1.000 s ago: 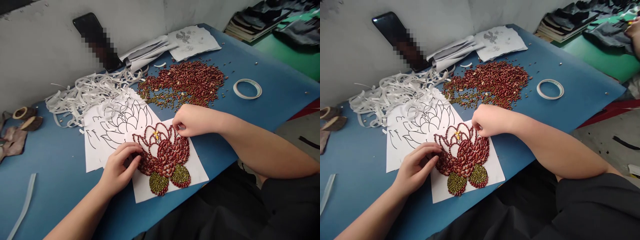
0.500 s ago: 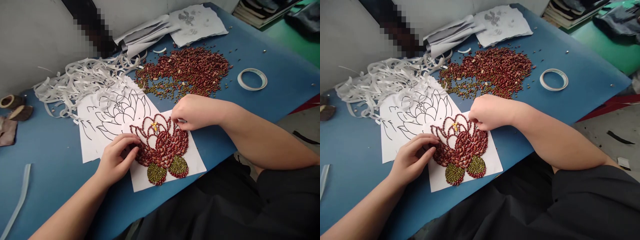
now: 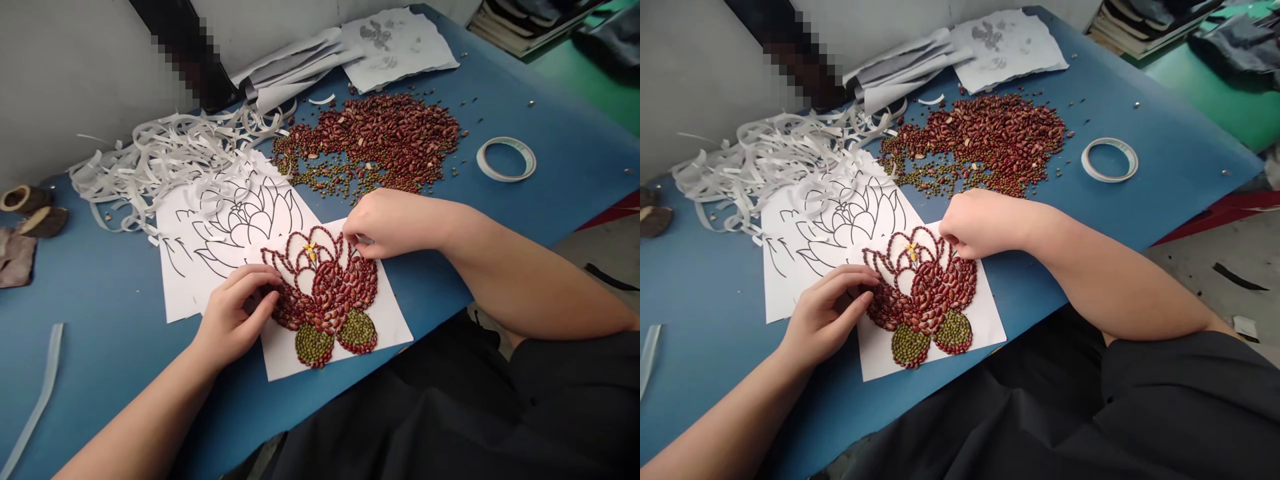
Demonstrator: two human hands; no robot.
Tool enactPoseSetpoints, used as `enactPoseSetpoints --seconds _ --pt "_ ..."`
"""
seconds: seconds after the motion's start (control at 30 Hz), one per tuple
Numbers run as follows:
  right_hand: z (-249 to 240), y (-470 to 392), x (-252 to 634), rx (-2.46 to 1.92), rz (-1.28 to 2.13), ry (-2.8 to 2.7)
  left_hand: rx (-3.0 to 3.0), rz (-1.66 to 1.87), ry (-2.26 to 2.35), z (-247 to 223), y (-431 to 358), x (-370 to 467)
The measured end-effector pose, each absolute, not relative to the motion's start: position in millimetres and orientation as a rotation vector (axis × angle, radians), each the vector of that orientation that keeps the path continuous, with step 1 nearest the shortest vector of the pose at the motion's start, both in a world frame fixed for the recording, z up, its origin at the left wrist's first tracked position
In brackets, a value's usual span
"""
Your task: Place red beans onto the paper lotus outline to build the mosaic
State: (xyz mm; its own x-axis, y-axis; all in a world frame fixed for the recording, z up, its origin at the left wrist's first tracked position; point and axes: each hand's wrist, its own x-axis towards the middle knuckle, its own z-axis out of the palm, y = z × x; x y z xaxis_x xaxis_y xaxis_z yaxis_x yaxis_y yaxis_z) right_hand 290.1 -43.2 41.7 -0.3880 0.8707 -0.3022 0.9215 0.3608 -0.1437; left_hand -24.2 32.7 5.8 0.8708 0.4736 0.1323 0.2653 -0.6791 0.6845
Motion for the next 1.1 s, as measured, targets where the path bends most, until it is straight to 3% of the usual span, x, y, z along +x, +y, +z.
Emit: enactPoseSetpoints --seconds 1.1 --pt "39.4 -41.8 291.2 1.688 -0.484 2.450 2.364 0.378 0.506 6.7 32.9 -23.7"
